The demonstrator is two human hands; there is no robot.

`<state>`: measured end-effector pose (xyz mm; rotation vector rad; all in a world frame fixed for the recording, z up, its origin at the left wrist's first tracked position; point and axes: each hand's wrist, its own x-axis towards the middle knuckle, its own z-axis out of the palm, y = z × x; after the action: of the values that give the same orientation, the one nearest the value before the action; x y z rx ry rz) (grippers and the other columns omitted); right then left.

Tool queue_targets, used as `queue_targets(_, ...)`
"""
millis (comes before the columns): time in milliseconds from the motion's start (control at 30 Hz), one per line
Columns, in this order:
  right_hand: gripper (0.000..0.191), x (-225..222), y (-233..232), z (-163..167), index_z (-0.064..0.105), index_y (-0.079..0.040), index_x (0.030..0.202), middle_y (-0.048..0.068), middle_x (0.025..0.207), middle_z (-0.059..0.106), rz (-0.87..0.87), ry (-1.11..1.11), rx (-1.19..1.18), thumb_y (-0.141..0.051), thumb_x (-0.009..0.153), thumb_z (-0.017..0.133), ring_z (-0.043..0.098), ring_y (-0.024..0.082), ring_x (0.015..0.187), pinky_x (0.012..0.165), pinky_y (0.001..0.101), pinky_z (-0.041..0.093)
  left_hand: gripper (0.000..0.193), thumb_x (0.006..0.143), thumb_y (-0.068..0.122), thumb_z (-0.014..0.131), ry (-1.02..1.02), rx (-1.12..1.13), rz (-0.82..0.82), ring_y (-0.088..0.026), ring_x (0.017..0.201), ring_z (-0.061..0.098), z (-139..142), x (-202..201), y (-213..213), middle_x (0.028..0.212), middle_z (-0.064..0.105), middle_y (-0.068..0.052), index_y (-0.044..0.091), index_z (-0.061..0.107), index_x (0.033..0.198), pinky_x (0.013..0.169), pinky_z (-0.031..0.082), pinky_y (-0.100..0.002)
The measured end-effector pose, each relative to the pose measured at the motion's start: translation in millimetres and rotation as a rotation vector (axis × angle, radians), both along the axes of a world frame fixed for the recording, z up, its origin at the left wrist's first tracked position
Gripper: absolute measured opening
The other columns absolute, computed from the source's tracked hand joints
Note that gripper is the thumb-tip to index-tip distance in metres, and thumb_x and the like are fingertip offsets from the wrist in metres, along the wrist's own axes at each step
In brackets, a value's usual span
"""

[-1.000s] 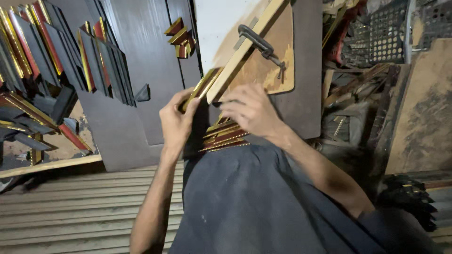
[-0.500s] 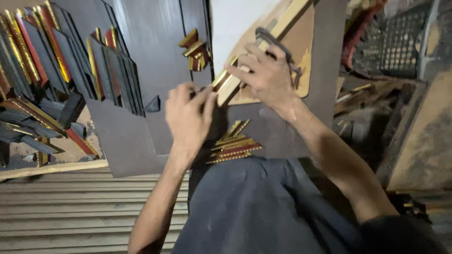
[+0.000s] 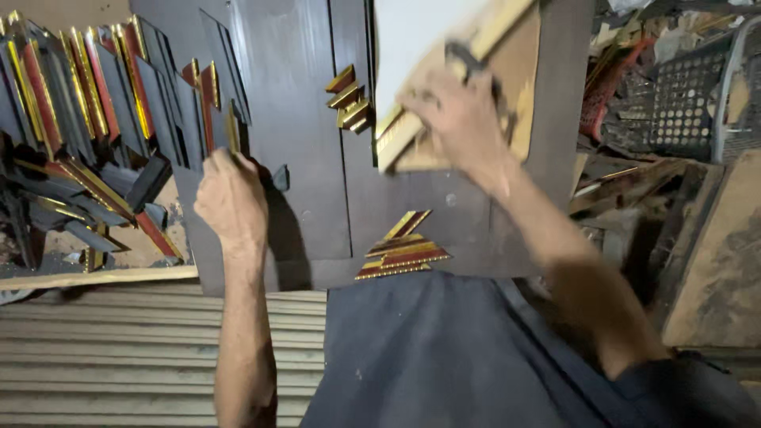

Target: The person picks up cut ornate picture frame corner moulding pieces one at a time from a cluttered workbench, holds each up briefly, and stacks the gold and red pieces into a pile on the bench, occasionally brushing scraps aside.

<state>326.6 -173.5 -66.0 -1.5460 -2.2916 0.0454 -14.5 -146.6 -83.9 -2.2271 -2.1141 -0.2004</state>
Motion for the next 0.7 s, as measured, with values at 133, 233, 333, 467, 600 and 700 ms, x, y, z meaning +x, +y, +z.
queue_targets(133,0.057,-17.0,-56.6,0.3,0.071,-0.020,0.130,0.005,0.127,0.069,-0.076,-0.068,-0.031,0.000,0.077,0.068,0.063,0.025,0.114,0.082,0.0402,0.037,0.024,0.119,0.021,0.052,-0.463,0.173,-0.047,-0.032,0.078,0.072,20.4,-1.9,-14.2,0.096,0.071,-0.014,0.002,0.065,0.120,0.067,0.055,-0.042)
queue_targets(233,0.035,-13.9,-67.0,-7.4,0.072,-0.013,0.112,0.001,0.120,0.070,-0.006,0.062,-0.085,-0.004,0.078,0.072,0.062,0.024,0.121,0.087,0.0433,0.038,0.027,0.116,0.025,0.044,-0.682,-0.156,0.124,-0.028,0.074,0.071,26.9,9.9,-31.3,0.085,0.070,-0.012,0.003,0.059,0.123,0.067,0.054,-0.039)
queue_targets(333,0.009,-22.0,-84.9,-12.7,0.077,-0.019,0.101,-0.009,0.108,0.069,-0.026,0.261,-0.149,-0.010,0.098,0.078,0.058,0.007,0.105,0.090,0.0392,0.038,0.026,0.112,0.025,0.054,-0.726,-0.105,-0.085,-0.028,0.079,0.072,23.3,29.4,-46.3,0.092,0.073,-0.014,0.003,0.066,0.121,0.071,0.054,-0.038)
queue_targets(467,0.017,-47.3,-128.0,-11.4,0.079,-0.018,0.104,-0.006,0.118,0.066,0.128,0.269,-0.119,-0.030,0.091,0.080,0.055,0.013,0.120,0.094,0.0393,0.038,0.032,0.103,0.027,0.072,-0.988,-0.130,-0.344,-0.025,0.086,0.070,14.4,56.7,-66.8,0.102,0.075,-0.016,0.001,0.072,0.122,0.078,0.056,-0.037)
queue_targets(600,0.027,-42.2,-139.2,-1.9,0.079,-0.016,0.108,0.002,0.127,0.065,0.034,0.288,-0.070,-0.027,0.084,0.082,0.054,0.022,0.127,0.100,0.0416,0.038,0.031,0.100,0.026,0.075,-1.085,-0.327,-0.272,-0.020,0.076,0.069,3.8,85.4,-70.1,0.096,0.076,-0.016,0.004,0.074,0.122,0.072,0.056,-0.034)
queue_targets(700,0.024,-26.3,-124.2,7.0,0.077,-0.017,0.113,0.001,0.131,0.063,-0.051,0.219,-0.012,-0.026,0.091,0.083,0.052,0.022,0.131,0.102,0.0410,0.038,0.027,0.094,0.029,0.078,-0.818,-0.371,-0.292,-0.027,0.052,0.063,-2.7,104.7,-60.9,0.074,0.070,-0.017,0.009,0.079,0.111,0.054,0.051,-0.037)
